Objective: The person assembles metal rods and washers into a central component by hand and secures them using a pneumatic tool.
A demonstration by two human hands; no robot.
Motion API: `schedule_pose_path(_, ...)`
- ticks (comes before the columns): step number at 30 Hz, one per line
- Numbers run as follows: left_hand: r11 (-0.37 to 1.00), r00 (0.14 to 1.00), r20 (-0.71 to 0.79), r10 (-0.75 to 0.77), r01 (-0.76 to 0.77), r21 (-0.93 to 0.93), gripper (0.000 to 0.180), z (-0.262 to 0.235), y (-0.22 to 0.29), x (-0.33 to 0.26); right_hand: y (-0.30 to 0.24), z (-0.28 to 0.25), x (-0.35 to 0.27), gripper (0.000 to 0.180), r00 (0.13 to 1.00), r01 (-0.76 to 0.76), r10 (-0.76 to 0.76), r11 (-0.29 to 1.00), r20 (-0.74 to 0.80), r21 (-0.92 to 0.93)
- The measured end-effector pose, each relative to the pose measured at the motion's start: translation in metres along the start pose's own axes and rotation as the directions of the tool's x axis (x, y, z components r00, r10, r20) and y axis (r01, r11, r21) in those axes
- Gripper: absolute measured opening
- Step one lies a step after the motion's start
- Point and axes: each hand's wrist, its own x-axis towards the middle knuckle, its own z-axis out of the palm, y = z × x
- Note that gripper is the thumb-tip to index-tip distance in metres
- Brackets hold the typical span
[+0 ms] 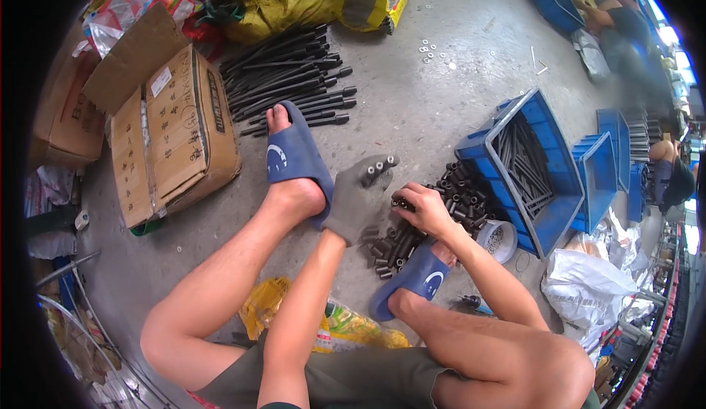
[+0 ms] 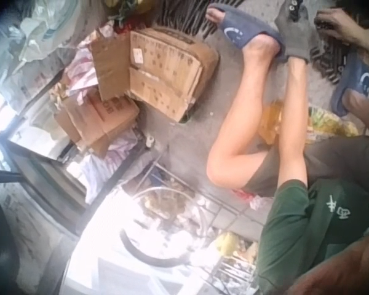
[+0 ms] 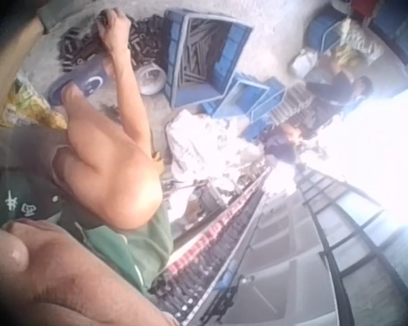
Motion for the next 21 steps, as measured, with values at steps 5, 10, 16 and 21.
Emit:
schedule_pose_path(5,0.998,0.997,0.06,-0.057,0.056,0.025,0.026,-0.001,0.006,-0.001,-0.028,-0.043,0.009,0.029,0.961,-0.045,0.083,0.989,-0.265,0.144)
schedule_pose_path(10,0.999,0.995,0.091,-0.028,0.024,0.045,0.027,-0.003,-0.001,0.002,-0.072,-0.101,0.027,0.024,0.916,0.005,0.083,0.976,-0.393,0.217)
schedule_pose_path(16,0.997,0.989,0.147,-0.002,-0.009,0.072,0.033,0.006,0.002,0.007,-0.09,-0.128,0.042,0.027,0.935,0.077,-0.036,0.992,-0.352,0.104)
schedule_pose_path(21,0.963,0.958,0.286,-0.03,-0.049,0.263,0.039,-0.002,0.008,0.011,-0.096,-0.14,0.047,0.027,0.966,0.163,-0.156,0.986,-0.206,0.016)
